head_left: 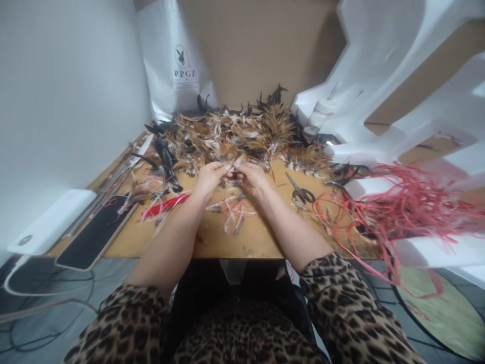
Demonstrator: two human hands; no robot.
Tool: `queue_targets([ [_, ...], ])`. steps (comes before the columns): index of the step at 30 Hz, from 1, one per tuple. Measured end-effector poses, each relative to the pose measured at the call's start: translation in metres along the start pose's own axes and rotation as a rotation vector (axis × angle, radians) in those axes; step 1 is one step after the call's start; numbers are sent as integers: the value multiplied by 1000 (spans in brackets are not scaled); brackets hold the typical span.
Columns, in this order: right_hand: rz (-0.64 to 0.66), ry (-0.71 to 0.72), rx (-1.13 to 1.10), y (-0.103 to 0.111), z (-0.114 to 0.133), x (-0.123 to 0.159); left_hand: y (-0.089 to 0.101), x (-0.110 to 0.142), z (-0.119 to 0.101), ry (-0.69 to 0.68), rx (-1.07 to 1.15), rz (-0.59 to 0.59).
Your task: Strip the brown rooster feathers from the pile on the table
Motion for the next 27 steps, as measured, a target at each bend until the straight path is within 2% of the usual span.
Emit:
queue_targets([
  [10, -20, 228, 240, 7, 21, 0, -8, 8, 13, 264, 165, 125],
  [14, -26, 244, 303, 7, 23, 3, -8, 9, 14, 284, 167, 123],
  [20, 32, 219, 353, 6, 13, -4, -8, 9, 15, 281, 133, 123],
  [27, 23, 159, 309, 6, 20, 2, -9, 9, 12, 288, 189, 124],
])
Point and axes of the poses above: each hand's wrist, its own x-axis away from the middle knuckle, its own y-axis out of the back of the hand, z = x × y, the point moved 8 cm from there along -x, towards the middle knuckle, and after that the axes turned 7 degrees about x, right-handed, at the moved point
